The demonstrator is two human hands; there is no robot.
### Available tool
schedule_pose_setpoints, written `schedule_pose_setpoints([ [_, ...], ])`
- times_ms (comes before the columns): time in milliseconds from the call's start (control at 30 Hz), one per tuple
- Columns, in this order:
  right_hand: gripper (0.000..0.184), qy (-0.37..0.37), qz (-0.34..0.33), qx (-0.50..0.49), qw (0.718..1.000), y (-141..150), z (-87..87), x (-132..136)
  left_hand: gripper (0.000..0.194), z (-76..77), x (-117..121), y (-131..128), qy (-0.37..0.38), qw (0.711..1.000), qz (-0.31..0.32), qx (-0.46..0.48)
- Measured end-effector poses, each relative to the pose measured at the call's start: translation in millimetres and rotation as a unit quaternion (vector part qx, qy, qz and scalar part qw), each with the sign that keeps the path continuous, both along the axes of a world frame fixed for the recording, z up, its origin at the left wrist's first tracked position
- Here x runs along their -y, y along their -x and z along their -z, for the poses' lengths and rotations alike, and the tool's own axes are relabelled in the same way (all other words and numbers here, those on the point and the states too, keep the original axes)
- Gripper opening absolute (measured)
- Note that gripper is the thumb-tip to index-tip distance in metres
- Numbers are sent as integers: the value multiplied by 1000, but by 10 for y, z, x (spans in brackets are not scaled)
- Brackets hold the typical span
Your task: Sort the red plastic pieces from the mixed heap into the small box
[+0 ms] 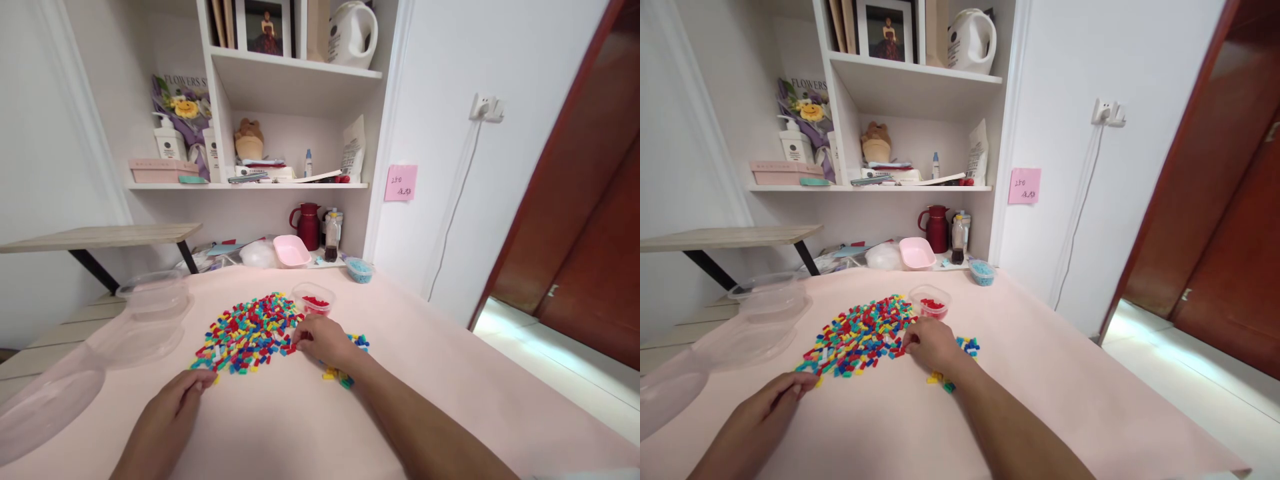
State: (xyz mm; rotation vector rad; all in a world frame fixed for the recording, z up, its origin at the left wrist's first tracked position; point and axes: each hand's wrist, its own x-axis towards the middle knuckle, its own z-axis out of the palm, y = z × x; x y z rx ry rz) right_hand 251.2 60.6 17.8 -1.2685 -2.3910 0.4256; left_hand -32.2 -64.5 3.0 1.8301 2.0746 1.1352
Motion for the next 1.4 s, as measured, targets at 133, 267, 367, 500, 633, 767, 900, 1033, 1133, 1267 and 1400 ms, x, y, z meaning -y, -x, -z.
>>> schedule_pose_setpoints([
  [133,10,-4,10,-3,1000,6,5,1,34,8,-14,13,6,1000,-8,-3],
  [267,11,-3,19,-27,999,2,6,0,35,10,-20,24,5,1000,-10,-6],
  [367,11,-8,25,-49,998,-14,-9,-19,35,11,-21,30,-4,1000,-3,-11],
  [500,12,-16,23,-66,997,-38,-40,-33,32,10,-28,26,-13,1000,-6,-11],
  [633,17,11,-4,-37,999,-31,-47,10,33,-16,-19,-7,-9,1000,-14,-1],
  [767,20,12,-4,1,1000,-9,-36,48,33,-40,2,-30,-9,1000,-4,-7],
  [900,23,16,-9,2,1000,-7,-25,46,32,-15,9,-10,-16,1000,3,-17],
  [1033,25,20,-11,0,1000,-10,-26,48,32,-2,10,-2,-16,1000,-2,-17],
  [1133,26,19,-16,7,1000,-12,-44,62,32,-12,9,-13,-13,1000,-1,-17],
  [1267,24,14,-17,12,1000,-10,-72,85,32,-13,-1,-15,-7,1000,-1,-16],
  [1400,21,23,-8,-6,1000,-5,-83,95,33,-1,-15,5,-5,1000,-2,-21],
])
